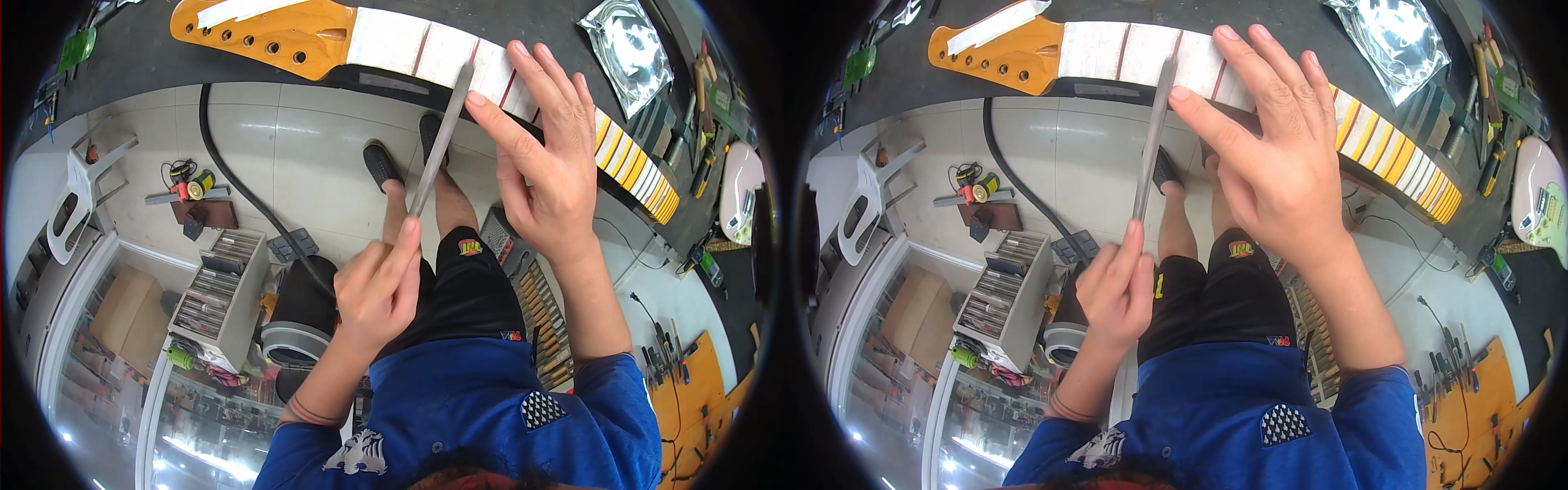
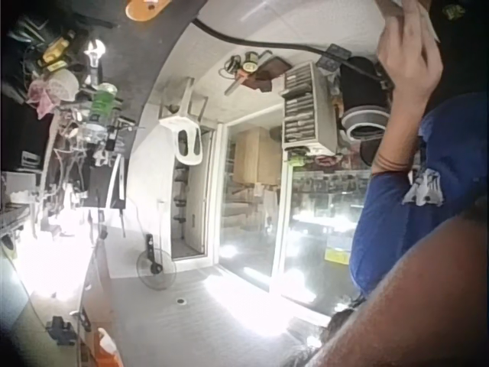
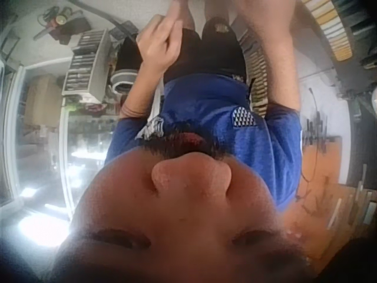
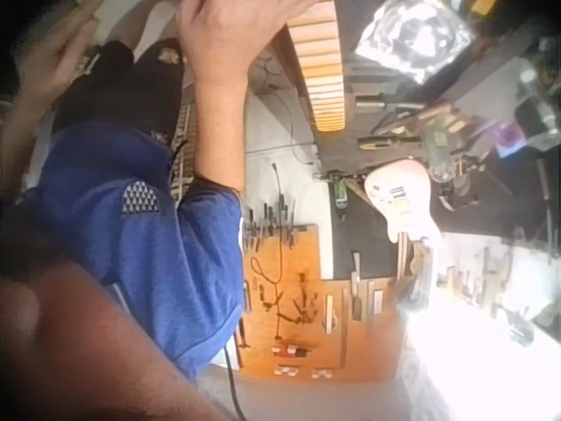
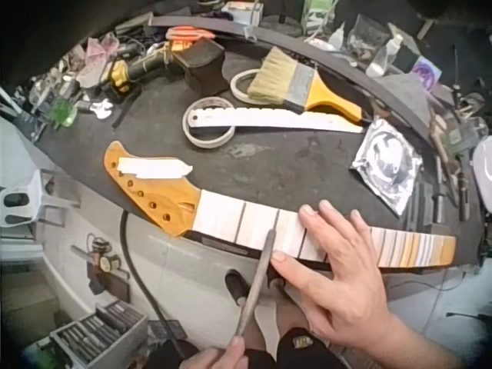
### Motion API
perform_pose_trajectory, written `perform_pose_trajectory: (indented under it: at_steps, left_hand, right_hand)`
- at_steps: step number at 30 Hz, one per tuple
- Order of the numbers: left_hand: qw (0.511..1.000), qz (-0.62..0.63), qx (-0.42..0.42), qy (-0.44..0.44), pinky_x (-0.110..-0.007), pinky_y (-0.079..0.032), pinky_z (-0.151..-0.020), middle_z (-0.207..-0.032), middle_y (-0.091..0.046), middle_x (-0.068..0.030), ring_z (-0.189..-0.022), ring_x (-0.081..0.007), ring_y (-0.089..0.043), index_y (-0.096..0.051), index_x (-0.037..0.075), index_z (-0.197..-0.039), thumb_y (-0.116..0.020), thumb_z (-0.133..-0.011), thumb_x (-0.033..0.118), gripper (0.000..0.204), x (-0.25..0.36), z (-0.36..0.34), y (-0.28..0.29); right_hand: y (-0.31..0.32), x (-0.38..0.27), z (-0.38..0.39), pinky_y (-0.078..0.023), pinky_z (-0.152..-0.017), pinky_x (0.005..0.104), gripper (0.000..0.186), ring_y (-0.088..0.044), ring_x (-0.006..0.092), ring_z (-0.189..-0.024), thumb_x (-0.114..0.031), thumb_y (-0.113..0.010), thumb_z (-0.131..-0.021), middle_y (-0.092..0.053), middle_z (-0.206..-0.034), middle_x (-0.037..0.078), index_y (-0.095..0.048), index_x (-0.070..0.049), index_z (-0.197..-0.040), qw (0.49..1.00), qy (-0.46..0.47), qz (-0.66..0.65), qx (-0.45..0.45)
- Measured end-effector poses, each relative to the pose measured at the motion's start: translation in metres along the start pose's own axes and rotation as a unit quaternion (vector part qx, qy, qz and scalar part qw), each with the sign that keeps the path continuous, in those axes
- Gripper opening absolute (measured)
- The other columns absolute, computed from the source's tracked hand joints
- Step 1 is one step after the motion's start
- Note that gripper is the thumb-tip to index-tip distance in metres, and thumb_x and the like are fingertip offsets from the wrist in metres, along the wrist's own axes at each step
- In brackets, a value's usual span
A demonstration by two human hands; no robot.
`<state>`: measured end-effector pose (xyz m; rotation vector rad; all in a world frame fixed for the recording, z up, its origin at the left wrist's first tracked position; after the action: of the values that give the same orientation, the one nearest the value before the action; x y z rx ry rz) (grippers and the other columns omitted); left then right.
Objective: The person files the frets of a guitar neck. Using a metal file, the person repeatedly slides the tool across the frets to level them, then uses a brush to clean away debris before filing the nut area.
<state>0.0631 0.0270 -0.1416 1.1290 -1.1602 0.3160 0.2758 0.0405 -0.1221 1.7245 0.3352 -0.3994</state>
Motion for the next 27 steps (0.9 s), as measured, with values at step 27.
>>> perform_pose_trajectory:
  at_steps: [27]
  left_hand:
    - [0.999,-0.037,0.005,-0.008,-0.035,-0.045,-0.054,-0.076,-0.057,-0.0049,-0.057,-0.0205,-0.051,-0.073,0.006,-0.151,-0.083,-0.087,-0.007,0.066,-0.011,0.034,0.003]
  right_hand:
    - [-0.003,0.001,0.001,-0.031,-0.13,0.0656,0.069,-0.054,0.0459,-0.155,0.009,-0.067,-0.079,-0.06,-0.165,0.024,-0.082,-0.021,-0.14,1.0,-0.006,-0.006,0.002]
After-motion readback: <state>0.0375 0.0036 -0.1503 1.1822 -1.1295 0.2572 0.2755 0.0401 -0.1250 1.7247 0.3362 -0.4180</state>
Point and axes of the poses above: each hand's wrist, its own z-axis away from the middle knuckle, its own y-axis out of the back of the hand, x = y × z, the point moved 9 cm from there along -z, towards the middle knuckle
